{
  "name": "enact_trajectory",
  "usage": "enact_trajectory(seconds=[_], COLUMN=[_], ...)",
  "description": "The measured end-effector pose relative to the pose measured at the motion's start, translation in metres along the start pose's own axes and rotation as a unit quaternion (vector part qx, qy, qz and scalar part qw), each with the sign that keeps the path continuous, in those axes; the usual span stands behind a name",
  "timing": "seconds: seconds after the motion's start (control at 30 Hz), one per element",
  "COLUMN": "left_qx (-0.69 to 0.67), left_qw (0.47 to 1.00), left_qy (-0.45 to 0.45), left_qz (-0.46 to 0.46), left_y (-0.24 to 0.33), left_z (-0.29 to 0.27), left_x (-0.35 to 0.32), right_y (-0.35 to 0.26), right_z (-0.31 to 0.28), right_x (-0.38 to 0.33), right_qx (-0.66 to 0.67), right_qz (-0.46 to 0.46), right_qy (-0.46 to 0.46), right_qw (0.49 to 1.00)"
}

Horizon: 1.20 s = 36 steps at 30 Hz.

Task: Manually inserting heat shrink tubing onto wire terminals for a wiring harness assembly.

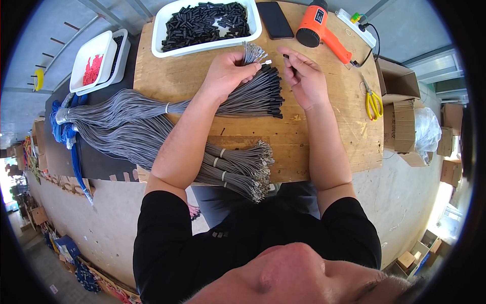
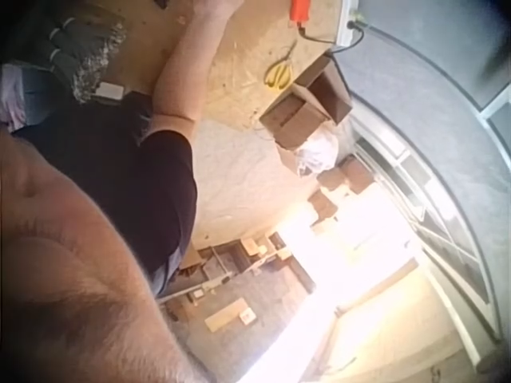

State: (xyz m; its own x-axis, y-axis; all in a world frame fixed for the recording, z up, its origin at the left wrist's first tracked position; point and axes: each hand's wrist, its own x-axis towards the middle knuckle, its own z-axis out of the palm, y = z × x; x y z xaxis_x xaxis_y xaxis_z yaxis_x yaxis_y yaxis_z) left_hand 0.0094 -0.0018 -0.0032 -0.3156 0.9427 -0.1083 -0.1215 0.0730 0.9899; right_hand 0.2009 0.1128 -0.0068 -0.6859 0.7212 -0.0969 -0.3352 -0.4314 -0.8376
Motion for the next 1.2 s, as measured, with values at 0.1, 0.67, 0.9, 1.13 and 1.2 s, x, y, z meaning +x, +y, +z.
enact_trajectory(seconds=[0.1,0.67,0.9,1.13,1.2], left_qx=[-0.013,-0.014,-0.015,-0.023,-0.011], left_qw=[1.0,1.0,1.0,0.999,0.999], left_qy=[-0.001,-0.023,-0.024,-0.035,-0.037], left_qz=[0.005,0.001,0.007,0.014,0.021], left_y=[0.001,0.005,0.003,-0.001,-0.002], left_z=[0.002,0.0,0.0,-0.001,-0.001], left_x=[-0.001,-0.003,-0.003,-0.002,-0.001], right_y=[0.0,0.005,0.006,0.006,0.006], right_z=[0.008,0.018,0.019,0.018,0.018], right_x=[-0.003,-0.008,-0.009,-0.008,-0.008], right_qx=[-0.037,-0.073,-0.072,-0.095,-0.097], right_qz=[-0.018,-0.023,-0.047,-0.057,-0.057], right_qy=[-0.013,0.018,0.04,0.033,0.033], right_qw=[0.999,0.997,0.996,0.993,0.993])
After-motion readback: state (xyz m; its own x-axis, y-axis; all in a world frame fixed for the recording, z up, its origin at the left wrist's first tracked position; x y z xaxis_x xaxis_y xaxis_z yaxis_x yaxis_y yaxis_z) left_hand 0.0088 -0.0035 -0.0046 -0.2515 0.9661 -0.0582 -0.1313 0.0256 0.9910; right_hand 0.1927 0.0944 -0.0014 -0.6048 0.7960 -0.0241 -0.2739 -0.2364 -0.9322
